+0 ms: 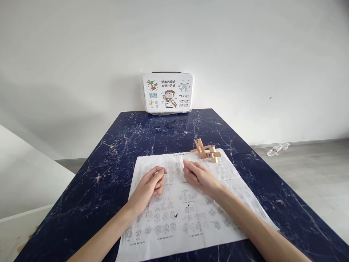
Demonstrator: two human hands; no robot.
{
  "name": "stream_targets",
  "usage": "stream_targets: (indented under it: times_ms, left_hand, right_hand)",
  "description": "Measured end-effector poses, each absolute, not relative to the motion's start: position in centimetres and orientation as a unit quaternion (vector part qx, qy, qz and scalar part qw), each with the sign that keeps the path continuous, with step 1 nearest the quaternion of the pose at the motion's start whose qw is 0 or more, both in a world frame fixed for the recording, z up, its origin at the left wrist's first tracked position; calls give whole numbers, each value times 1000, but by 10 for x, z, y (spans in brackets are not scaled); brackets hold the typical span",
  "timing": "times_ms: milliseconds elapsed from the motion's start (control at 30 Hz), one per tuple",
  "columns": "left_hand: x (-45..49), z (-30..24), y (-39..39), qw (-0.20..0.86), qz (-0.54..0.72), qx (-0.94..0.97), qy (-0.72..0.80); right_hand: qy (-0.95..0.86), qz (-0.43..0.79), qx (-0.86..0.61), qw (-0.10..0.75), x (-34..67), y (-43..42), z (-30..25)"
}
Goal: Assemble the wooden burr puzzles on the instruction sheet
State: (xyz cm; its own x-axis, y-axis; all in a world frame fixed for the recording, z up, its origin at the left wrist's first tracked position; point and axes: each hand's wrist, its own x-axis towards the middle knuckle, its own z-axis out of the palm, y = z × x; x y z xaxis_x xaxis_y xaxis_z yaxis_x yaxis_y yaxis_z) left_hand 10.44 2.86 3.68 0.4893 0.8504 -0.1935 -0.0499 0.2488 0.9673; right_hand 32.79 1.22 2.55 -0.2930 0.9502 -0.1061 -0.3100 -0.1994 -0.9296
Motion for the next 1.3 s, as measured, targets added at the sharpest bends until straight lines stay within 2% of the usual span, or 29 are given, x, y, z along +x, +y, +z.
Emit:
stream_targets:
  times_ms: [233, 733, 1067, 1300]
  left_hand:
    - [104, 37, 29, 688, 328, 520, 387]
    - [102, 39, 29, 690, 318, 525, 384]
    - [103, 38, 29, 689, 319, 528, 380]
    - [103, 40, 29, 689, 317, 525, 386]
  right_hand:
    - [-380, 691, -353, 504, 330, 15, 21]
    - [-209, 663, -288, 658, 335, 20, 12]
    - [-74, 649, -233, 720, 343, 23, 10]
    - [-37, 651, -211, 728, 351, 27, 4]
